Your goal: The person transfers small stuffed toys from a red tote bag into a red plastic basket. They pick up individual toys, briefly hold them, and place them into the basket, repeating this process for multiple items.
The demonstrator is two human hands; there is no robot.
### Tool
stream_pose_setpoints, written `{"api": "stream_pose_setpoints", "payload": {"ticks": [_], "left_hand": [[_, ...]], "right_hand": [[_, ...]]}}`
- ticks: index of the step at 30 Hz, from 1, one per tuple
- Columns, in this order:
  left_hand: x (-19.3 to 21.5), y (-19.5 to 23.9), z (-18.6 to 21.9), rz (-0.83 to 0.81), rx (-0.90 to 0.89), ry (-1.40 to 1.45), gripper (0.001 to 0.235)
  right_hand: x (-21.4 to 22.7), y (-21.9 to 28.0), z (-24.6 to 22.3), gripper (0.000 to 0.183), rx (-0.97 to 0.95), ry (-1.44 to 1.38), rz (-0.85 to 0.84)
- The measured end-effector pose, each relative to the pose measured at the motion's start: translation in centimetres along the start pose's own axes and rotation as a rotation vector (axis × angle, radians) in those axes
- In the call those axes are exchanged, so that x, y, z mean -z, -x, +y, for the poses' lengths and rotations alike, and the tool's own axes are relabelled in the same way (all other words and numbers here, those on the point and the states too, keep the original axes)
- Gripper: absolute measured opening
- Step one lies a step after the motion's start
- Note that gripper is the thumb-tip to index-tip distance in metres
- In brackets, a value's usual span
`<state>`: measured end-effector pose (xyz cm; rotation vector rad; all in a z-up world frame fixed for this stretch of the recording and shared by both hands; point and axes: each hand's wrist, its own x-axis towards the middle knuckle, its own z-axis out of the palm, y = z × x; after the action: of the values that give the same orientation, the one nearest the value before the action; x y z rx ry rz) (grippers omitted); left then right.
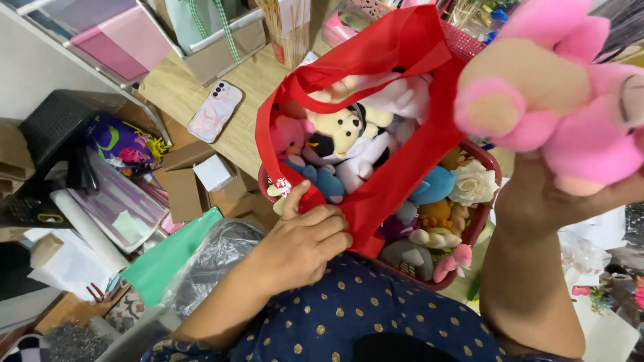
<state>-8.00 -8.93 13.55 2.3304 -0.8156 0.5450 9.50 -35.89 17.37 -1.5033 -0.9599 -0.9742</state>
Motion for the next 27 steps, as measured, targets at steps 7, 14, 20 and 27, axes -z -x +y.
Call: {"api": "stream_pose_setpoints", "payload": {"ticks": [7,14,20,27], "left_hand": [[2.6,-1.1,-1.6,-0.025,0.086,-0.207,0.050],[5.7,-3.4,-3.6,0.186,0.090,-0.314,0.028],[6.0,-4.7,-8.5,0.175,0.835,0.004,0.076],[0.3,-2.4,-14.0,0.528,0.715,0.191,0.018]], "right_hand": [[-2.3,-0.8,-2.1,0.063,-0.103,0.244,-1.156],[5.9,-0.3,-1.6,0.037,-0.265,0.390,-0.678],[4.6,8.4,0.9,0.059,-1.247,0.575,-0.949],[2.2,14.6,2.9,0.037,-0.283,0.510,-0.744]]}}
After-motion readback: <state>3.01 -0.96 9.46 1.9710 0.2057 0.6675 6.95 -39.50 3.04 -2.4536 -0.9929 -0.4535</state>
